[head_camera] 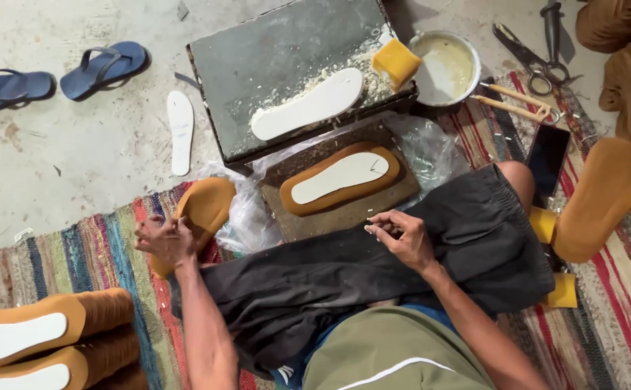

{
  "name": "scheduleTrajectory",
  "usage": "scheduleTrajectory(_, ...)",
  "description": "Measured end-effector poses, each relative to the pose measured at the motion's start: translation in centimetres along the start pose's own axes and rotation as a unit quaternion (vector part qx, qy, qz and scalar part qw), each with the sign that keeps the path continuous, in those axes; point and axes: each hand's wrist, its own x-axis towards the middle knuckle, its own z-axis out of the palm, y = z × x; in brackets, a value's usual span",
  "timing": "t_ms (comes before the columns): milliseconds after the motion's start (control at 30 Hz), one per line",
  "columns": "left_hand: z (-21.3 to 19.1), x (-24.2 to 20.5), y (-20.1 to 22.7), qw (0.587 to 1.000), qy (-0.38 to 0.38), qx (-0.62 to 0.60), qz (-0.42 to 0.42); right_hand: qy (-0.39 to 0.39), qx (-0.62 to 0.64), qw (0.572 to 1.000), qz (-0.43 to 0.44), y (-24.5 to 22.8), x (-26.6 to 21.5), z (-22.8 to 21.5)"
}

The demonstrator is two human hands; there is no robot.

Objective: The person sits on the floor assembling sandal soles. They pick up a white insole, spread glue over it with a yellow sponge, then press the insole onto a tan foam sole, repeating the process for additional soles and setting finished pairs aside.

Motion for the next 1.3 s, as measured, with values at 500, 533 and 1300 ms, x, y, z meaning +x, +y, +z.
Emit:
scheduleTrajectory(500,-22.9,-4.8,16.9,0.8,-0.333,-0.354,0.351,-0.187,-0.061,0.971,-0.134,-5.1,3.7,-0.9)
scheduleTrajectory(533,-21.6,-4.9,16.8,0.8,-0.333,-0.355,0.35,-0.188,-0.062,0.971,-0.133,-2.8,3.4,-1.7)
scheduleTrajectory(1300,-6.0,-4.2,21.5,0.725,-0.296,-0.617,-0.083,0.016,-0.119,0.992,-0.023,10.6,15.1,-3.4)
